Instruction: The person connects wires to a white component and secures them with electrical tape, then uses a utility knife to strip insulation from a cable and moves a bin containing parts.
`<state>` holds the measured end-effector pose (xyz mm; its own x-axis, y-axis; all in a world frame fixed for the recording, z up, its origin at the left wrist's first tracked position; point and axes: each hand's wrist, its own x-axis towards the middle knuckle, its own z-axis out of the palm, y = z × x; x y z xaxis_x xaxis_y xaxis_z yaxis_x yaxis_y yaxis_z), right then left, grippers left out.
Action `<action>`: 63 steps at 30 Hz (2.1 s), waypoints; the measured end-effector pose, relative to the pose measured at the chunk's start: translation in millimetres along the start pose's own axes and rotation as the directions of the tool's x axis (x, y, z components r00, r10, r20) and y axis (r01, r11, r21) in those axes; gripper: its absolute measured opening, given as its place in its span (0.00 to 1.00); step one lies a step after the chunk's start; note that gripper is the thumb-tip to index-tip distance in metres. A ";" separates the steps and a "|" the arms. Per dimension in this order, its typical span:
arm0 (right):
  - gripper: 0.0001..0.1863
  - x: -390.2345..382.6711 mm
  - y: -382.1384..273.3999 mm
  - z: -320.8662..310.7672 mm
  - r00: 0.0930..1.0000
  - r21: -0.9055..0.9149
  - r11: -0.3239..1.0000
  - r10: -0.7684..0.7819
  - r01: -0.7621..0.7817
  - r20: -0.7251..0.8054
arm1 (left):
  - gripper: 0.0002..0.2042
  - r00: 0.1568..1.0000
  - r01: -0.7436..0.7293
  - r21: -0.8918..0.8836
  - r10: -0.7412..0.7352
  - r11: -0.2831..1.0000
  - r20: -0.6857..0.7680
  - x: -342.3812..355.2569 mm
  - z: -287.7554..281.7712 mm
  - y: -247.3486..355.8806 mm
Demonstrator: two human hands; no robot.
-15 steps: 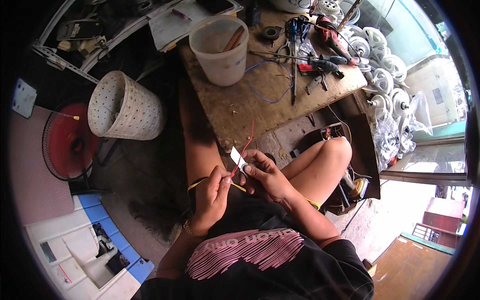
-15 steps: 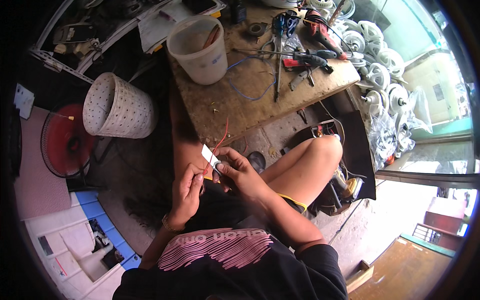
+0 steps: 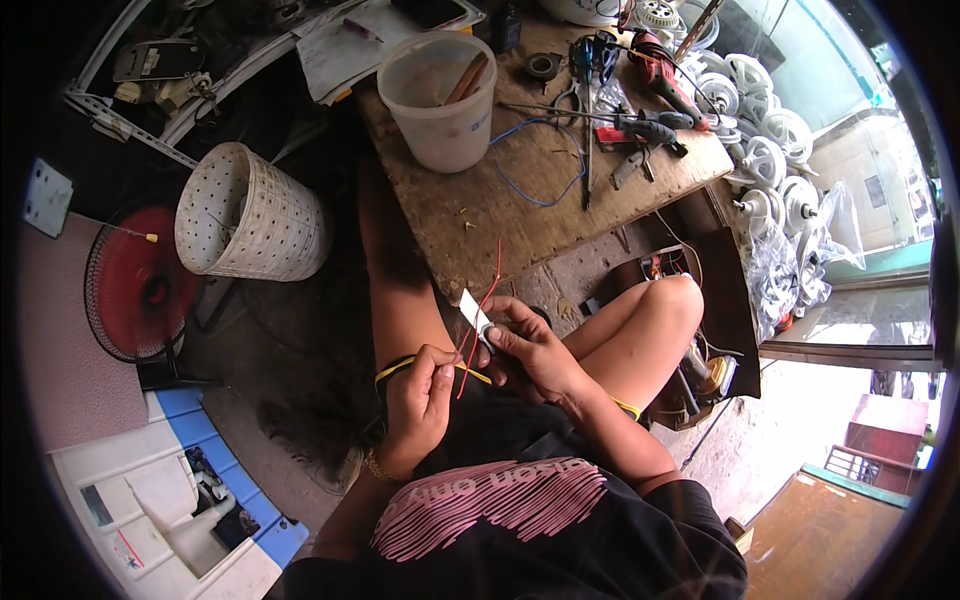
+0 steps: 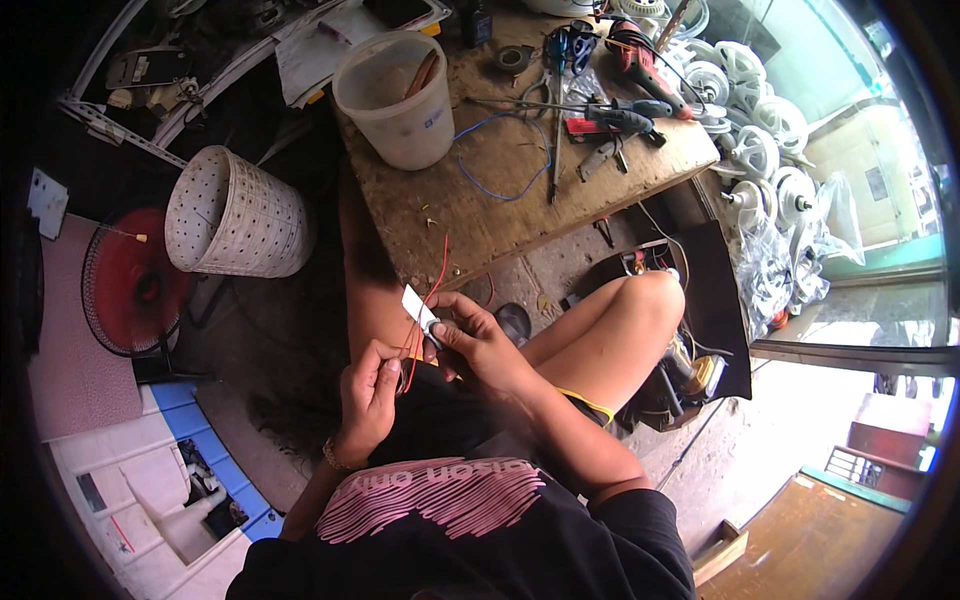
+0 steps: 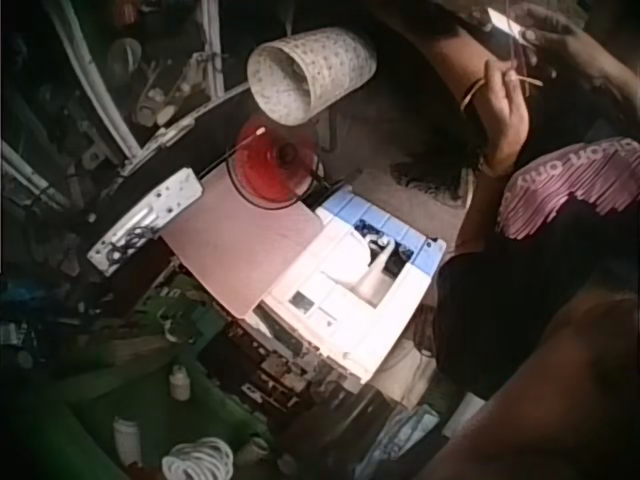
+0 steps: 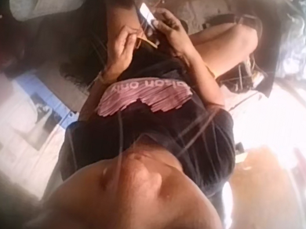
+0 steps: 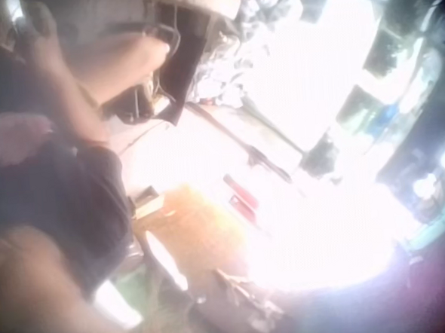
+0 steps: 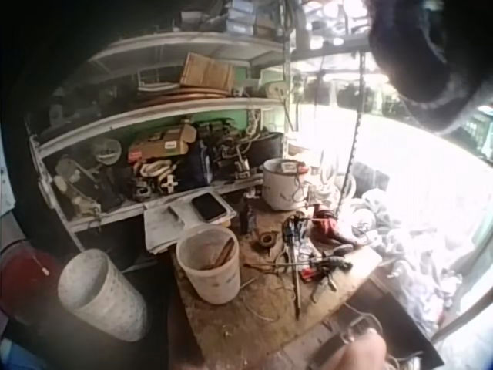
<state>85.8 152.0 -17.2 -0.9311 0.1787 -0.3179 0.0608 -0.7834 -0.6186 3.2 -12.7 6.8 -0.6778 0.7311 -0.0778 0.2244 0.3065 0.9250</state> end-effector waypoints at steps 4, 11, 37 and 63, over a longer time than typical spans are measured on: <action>0.16 0.5 0.5 -2.8 1.000 -0.001 1.000 0.002 -0.002 0.002 | 0.05 1.000 -0.025 0.012 0.025 1.000 -0.001 -1.1 -1.4 4.5; 0.15 1.4 -2.6 -4.9 1.000 -0.033 0.999 0.006 -0.007 -0.025 | 0.04 0.999 -0.043 0.042 0.043 0.998 0.015 -4.9 -3.3 1.0; 0.15 -1.5 -3.6 -7.2 1.000 -0.201 0.979 0.015 -0.012 0.014 | 0.07 0.988 0.041 -0.208 -0.009 0.977 0.151 16.6 -0.2 8.4; 0.10 -7.7 -19.9 -10.4 0.999 -0.472 0.881 0.005 0.018 0.046 | 0.04 0.999 -0.018 -0.235 0.007 0.972 -0.046 28.3 33.3 -8.8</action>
<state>95.4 172.3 -10.0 -0.9465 0.1470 -0.2872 0.2071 -0.4059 -0.8902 5.3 25.6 -15.9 -0.7075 0.7047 -0.0541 0.0654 0.1415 0.9878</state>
